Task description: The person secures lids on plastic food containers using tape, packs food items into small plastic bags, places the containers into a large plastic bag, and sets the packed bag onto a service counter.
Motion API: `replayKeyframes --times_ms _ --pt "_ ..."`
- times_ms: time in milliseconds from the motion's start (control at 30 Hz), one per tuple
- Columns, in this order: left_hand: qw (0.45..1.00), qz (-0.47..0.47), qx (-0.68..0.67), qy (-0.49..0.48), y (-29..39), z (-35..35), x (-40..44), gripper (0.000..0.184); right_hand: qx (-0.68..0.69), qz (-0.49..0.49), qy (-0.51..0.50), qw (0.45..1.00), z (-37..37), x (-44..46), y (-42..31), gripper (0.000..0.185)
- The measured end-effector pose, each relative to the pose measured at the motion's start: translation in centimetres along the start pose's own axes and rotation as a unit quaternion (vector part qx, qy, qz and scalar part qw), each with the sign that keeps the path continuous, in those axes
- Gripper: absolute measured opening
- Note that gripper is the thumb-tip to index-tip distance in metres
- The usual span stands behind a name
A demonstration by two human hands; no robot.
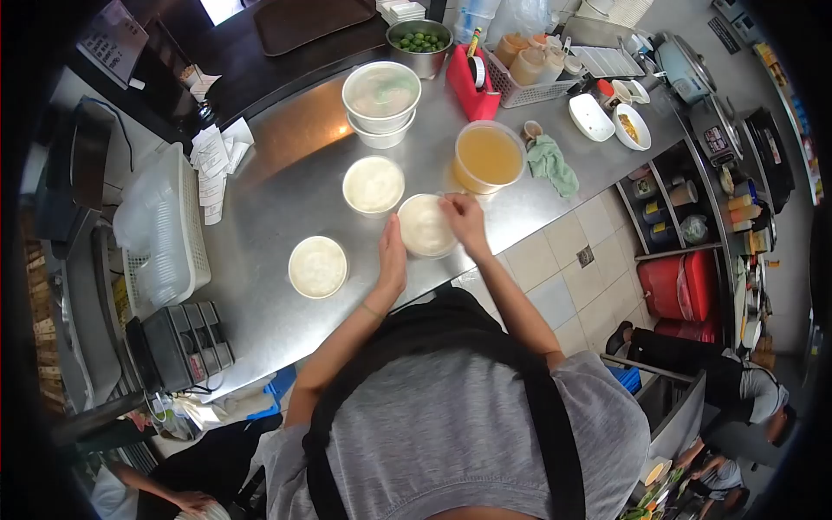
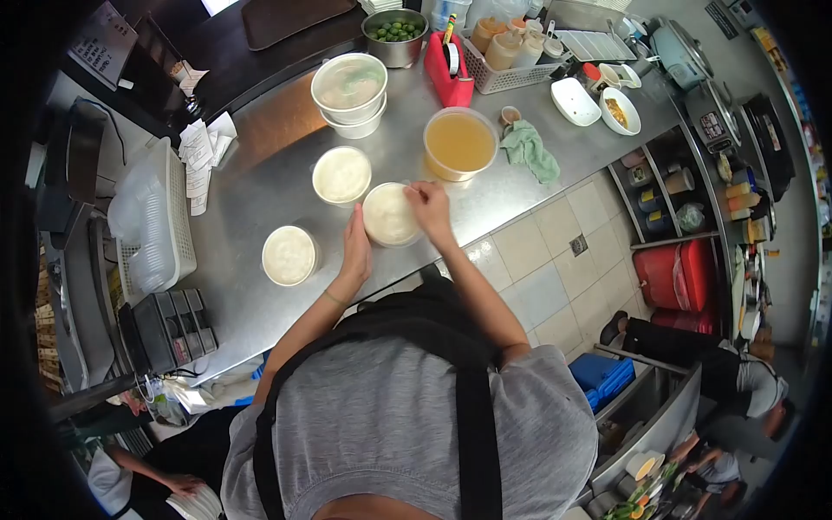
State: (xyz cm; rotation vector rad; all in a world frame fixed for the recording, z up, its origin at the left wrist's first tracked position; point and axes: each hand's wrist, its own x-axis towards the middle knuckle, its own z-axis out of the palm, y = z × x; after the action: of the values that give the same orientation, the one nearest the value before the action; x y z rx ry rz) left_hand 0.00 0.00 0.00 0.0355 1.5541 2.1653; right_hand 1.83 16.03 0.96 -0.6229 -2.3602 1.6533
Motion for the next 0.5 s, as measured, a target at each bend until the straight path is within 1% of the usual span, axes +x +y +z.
replayKeyframes --times_ms 33,67,100,167,200,233,267,300,333,367,400,433,500 --pt "0.998 0.009 -0.036 0.055 0.8 0.4 -0.3 0.05 -0.074 -0.069 0.079 0.992 1.7 -0.6 -0.8 0.018" --pt "0.991 0.018 -0.072 0.109 1.2 0.4 -0.5 0.047 -0.071 -0.127 0.112 0.983 3.0 -0.9 -0.9 0.018" --pt "0.989 0.005 -0.091 0.113 -1.2 4.2 -0.3 0.047 -0.092 -0.121 0.103 0.983 -0.5 -1.2 -0.1 0.018" --pt "0.981 0.069 0.066 0.169 -2.6 3.9 0.4 0.041 -0.125 -0.159 0.164 0.965 0.2 -1.9 -0.6 0.019" --pt "0.98 0.069 0.071 0.175 -2.7 3.8 0.6 0.041 -0.102 -0.181 0.17 0.963 0.2 -2.2 -0.3 0.018" --pt "0.963 0.138 0.157 0.173 -2.9 4.0 0.6 0.037 -0.1 -0.179 0.164 0.965 -0.2 -2.0 -0.1 0.018" --pt "0.934 0.205 0.241 0.168 -3.1 4.0 0.8 0.034 -0.08 -0.175 0.144 0.971 -0.7 -1.9 0.1 0.018" --pt "0.933 0.201 0.244 0.171 -2.7 3.9 0.8 0.034 -0.061 -0.169 0.126 0.976 -0.9 -1.8 0.4 0.019" --pt "0.956 0.15 0.196 0.157 -1.9 3.8 1.1 0.031 -0.053 -0.186 0.126 0.973 -1.1 -1.2 0.8 0.021" --pt "0.974 0.102 0.145 0.144 -1.3 3.7 1.6 0.028 -0.052 -0.185 0.123 0.974 -1.4 -0.5 1.2 0.021" --pt "0.973 0.1 0.146 0.147 -1.3 3.5 2.2 0.028 0.027 -0.098 0.06 0.993 -1.8 0.0 1.4 0.024" --pt "0.973 0.086 0.149 0.154 -1.4 3.3 2.7 0.025 0.105 -0.009 -0.004 0.994 -1.9 0.3 1.6 0.027" --pt "0.973 0.069 0.151 0.163 -1.2 3.3 3.3 0.023 0.131 0.005 -0.016 0.991 -1.6 0.7 1.9 0.026"
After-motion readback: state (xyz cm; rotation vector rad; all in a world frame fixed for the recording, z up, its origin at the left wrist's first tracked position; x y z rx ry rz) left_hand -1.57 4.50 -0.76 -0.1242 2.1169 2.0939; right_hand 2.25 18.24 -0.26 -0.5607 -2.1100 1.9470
